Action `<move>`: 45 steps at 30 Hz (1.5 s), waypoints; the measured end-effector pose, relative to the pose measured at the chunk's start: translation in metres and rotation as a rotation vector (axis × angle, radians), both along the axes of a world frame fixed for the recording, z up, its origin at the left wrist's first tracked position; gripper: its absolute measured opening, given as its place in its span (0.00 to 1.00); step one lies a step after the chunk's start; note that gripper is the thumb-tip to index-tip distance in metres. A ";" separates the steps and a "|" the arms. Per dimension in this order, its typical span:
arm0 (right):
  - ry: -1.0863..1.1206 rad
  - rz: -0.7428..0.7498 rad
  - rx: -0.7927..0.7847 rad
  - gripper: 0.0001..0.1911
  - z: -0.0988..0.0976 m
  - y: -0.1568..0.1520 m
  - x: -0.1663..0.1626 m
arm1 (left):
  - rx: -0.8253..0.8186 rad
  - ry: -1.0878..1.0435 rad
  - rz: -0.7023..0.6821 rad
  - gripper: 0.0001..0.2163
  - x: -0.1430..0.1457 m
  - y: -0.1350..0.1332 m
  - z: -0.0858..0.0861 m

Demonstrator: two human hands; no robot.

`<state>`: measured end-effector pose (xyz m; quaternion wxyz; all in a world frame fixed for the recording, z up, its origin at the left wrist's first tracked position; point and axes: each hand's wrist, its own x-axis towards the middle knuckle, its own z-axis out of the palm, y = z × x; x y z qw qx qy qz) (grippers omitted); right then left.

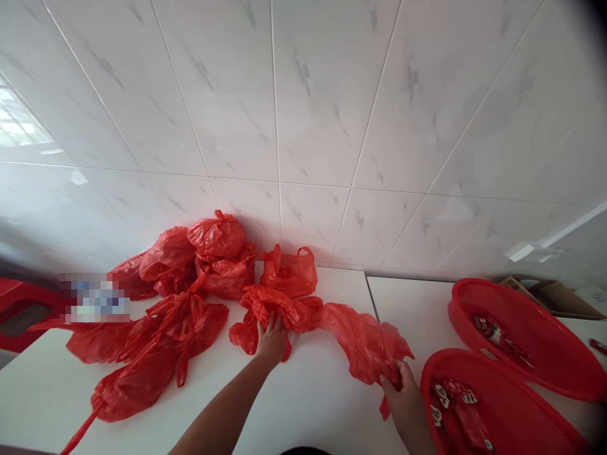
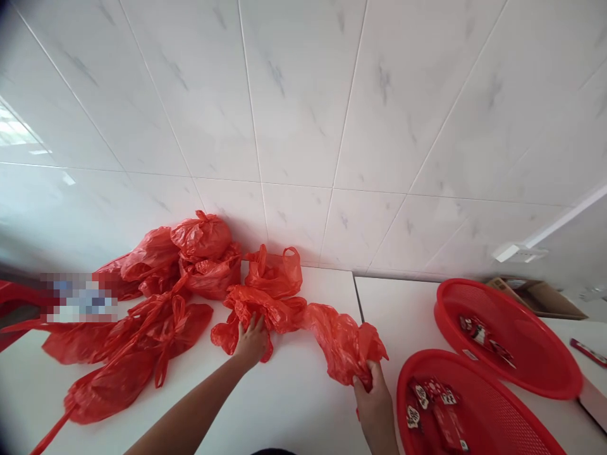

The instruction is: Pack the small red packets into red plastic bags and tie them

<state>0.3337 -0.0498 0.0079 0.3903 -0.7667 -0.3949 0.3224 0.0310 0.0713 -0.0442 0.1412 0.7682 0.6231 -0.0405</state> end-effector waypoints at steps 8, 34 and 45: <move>0.197 0.414 0.077 0.16 -0.013 -0.001 -0.067 | 0.313 -0.351 -0.418 0.35 0.039 -0.057 0.010; -0.267 0.542 0.197 0.14 0.008 0.000 -0.061 | -0.058 -0.374 -0.244 0.39 0.027 -0.046 0.048; -0.101 0.320 0.121 0.29 -0.037 -0.005 -0.055 | -0.384 -1.099 0.113 0.09 0.063 -0.053 0.073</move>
